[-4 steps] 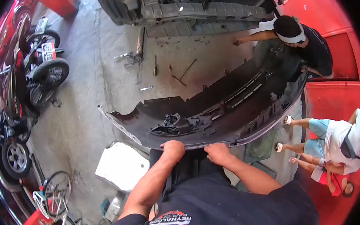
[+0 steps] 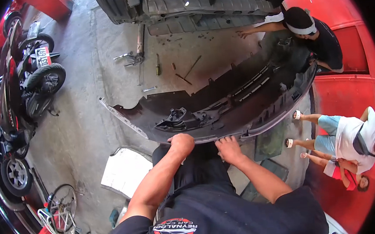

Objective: Align and fit a front bumper onto a car with the help of an assistant.

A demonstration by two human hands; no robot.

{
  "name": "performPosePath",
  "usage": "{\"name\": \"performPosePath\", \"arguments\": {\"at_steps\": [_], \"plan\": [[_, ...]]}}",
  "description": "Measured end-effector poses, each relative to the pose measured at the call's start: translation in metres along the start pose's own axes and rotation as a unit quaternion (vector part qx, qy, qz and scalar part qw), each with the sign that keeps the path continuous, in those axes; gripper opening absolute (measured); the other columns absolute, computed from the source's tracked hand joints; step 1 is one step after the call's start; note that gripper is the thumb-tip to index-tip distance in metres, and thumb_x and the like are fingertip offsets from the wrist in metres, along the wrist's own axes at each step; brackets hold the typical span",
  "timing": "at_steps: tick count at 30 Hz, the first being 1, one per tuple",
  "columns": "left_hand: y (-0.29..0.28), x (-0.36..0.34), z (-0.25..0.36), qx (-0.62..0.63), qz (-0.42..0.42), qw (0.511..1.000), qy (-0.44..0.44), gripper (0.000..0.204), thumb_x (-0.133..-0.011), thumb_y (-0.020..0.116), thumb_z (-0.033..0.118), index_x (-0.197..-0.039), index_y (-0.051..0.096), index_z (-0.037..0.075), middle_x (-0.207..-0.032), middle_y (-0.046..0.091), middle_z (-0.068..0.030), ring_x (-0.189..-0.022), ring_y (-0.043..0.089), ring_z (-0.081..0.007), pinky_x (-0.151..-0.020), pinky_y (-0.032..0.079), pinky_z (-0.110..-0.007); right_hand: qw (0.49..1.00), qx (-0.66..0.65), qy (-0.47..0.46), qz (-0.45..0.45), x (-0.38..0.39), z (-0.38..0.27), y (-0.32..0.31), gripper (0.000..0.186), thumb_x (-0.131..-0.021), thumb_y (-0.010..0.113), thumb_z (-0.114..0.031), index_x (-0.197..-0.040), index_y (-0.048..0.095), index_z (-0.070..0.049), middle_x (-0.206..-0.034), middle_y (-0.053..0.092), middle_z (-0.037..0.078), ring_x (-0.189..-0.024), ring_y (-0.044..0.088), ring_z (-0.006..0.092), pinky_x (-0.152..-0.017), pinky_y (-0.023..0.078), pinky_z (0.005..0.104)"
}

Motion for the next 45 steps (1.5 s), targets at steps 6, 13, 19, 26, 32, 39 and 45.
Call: {"name": "performPosePath", "arguments": {"at_steps": [6,13,19,26,32,39,45], "plan": [[-0.138,-0.087,-0.184,-0.119,0.113,0.986,-0.002,0.026,-0.085,0.073,0.014,-0.108,0.083,0.008,-0.112,0.08,-0.0162,-0.105,0.078,-0.038,-0.081,0.062,-0.065,0.94,-0.062,0.044,0.333,-0.205,-0.062,-0.087,0.05,-0.085,0.071,-0.016,-0.133,0.06,-0.008,-0.127,0.063,0.015,-0.13,0.055,0.0325,-0.112,0.042,0.0527],[-0.151,-0.096,-0.196,-0.139,0.13,0.98,0.064,0.021,-0.086,0.071,0.013,-0.102,0.084,0.006,-0.106,0.081,-0.0166,-0.1,0.079,-0.0345,-0.083,0.064,-0.05,0.928,-0.088,0.017,0.361,-0.304,-0.092,-0.087,0.061,-0.079,0.081,-0.011,-0.136,0.059,-0.011,-0.126,0.065,0.014,-0.126,0.059,0.0336,-0.109,0.042,0.0534],[-0.169,-0.093,-0.235,-0.109,0.111,0.988,0.023,0.027,-0.089,0.071,0.017,-0.111,0.083,0.008,-0.117,0.08,-0.0157,-0.113,0.075,-0.0377,-0.087,0.058,-0.069,0.96,-0.133,0.032,0.246,-0.352,-0.103,-0.085,0.034,-0.078,0.085,-0.019,-0.104,0.065,-0.01,-0.103,0.07,0.009,-0.105,0.066,0.033,-0.087,0.046,0.0488],[-0.231,0.022,-0.269,-0.114,0.515,0.803,0.276,0.037,-0.089,0.064,0.017,-0.122,0.067,0.001,-0.121,0.071,-0.0142,-0.126,0.061,-0.0344,-0.116,0.038,-0.064,0.963,-0.16,0.071,0.206,-0.402,-0.102,-0.122,0.032,-0.078,0.082,-0.013,-0.107,0.069,-0.007,-0.107,0.072,0.014,-0.108,0.066,0.0367,-0.092,0.05,0.0499],[-0.215,0.045,-0.412,0.082,0.413,0.866,0.27,0.043,-0.089,0.065,0.014,-0.132,0.066,0.004,-0.112,0.074,-0.0192,-0.115,0.065,-0.0381,-0.105,0.051,-0.053,0.958,-0.157,0.098,0.219,-0.439,-0.102,-0.134,0.036,-0.073,0.086,-0.01,-0.106,0.071,-0.005,-0.109,0.073,0.016,-0.11,0.066,0.0384,-0.094,0.051,0.0505],[-0.195,-0.007,-0.595,0.177,0.225,0.958,0.026,0.038,-0.096,0.06,0.02,-0.129,0.071,0.007,-0.106,0.075,-0.0276,-0.104,0.072,-0.0437,-0.093,0.056,-0.053,0.942,-0.203,0.128,0.233,-0.458,-0.124,-0.169,0.036,-0.067,0.09,-0.013,-0.097,0.071,-0.005,-0.103,0.073,0.017,-0.106,0.066,0.0429,-0.091,0.053,0.054],[-0.216,-0.032,-0.658,0.22,0.254,0.942,-0.01,0.04,-0.094,0.067,0.024,-0.128,0.073,0.005,-0.11,0.077,-0.0246,-0.108,0.074,-0.0416,-0.096,0.057,-0.048,0.95,-0.182,0.123,0.223,-0.465,-0.13,-0.196,0.026,-0.076,0.076,-0.01,-0.102,0.072,-0.008,-0.107,0.074,0.015,-0.11,0.068,0.0395,-0.095,0.053,0.0524]]}}
Point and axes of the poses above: each hand's wrist, its own x-axis away from the middle knuckle, its own y-axis out of the palm, z = x × y, the point moved 8 cm from there along -x, towards the middle knuckle
